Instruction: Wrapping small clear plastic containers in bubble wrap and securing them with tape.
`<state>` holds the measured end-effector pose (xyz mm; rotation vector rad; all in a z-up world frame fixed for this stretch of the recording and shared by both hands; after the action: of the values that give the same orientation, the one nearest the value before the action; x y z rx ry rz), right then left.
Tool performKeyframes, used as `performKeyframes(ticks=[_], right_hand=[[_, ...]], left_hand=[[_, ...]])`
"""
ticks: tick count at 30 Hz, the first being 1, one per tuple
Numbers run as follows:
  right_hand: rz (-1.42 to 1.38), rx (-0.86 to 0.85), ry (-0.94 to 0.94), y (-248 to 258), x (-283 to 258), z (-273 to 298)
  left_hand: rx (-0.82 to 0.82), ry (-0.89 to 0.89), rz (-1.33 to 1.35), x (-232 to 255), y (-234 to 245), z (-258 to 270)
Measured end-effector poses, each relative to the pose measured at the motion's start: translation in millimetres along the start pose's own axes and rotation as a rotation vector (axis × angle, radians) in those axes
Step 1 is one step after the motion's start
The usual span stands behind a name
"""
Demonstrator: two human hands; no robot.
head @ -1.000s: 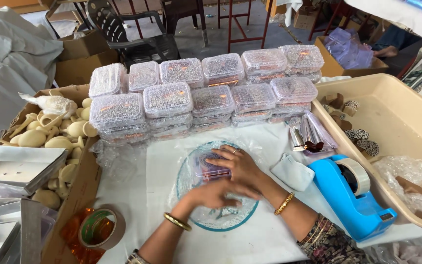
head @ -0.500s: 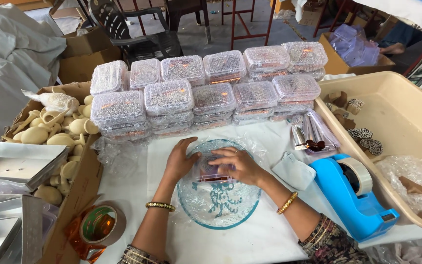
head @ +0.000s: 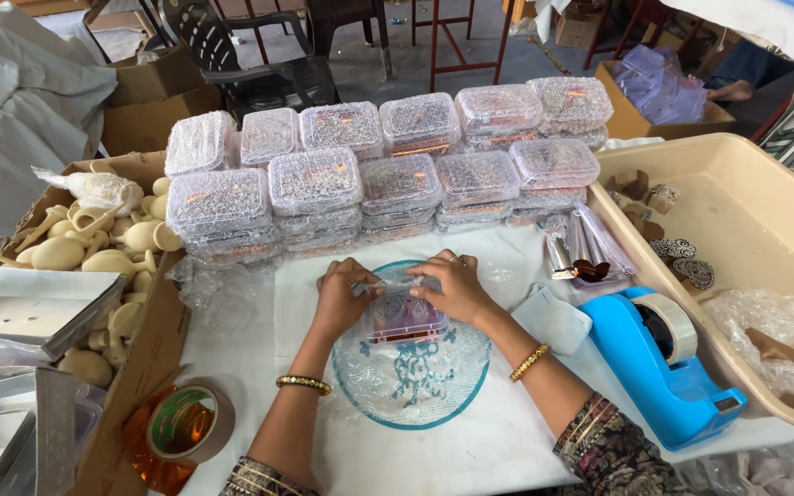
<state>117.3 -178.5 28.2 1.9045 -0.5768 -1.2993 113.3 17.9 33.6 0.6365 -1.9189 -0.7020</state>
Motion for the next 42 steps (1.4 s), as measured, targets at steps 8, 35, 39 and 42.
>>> performKeyframes(ticks=[8,35,39,42], right_hand=[[0.110,0.253,0.251,24.2,-45.8,26.8],[0.231,-0.183,0.574,-17.5,-92.2,142.0],[0.114,-0.043,0.425,-12.2,-67.4,118.3],[0.078,0.103,0.383,37.2,-100.8,73.4]], left_hand=[[-0.047,-0.297,0.076,50.5,20.9,10.0],[-0.467,-0.252,-0.167,75.6,-12.8,31.8],[-0.486,-0.265,-0.187,78.4,-14.5,32.7],[-0.432,-0.359,-0.165,75.8,-13.3,33.6]])
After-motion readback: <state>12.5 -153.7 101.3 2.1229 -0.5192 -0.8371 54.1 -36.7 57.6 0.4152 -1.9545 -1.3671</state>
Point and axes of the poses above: each hand's wrist, its own z-axis away from the middle knuckle, its own y-axis out of the back of the hand, x = y × z, the point moved 9 cm from there along -z, towards the middle knuckle, and after that the axes turned 6 degrees about -y, right-handed, at the moved point
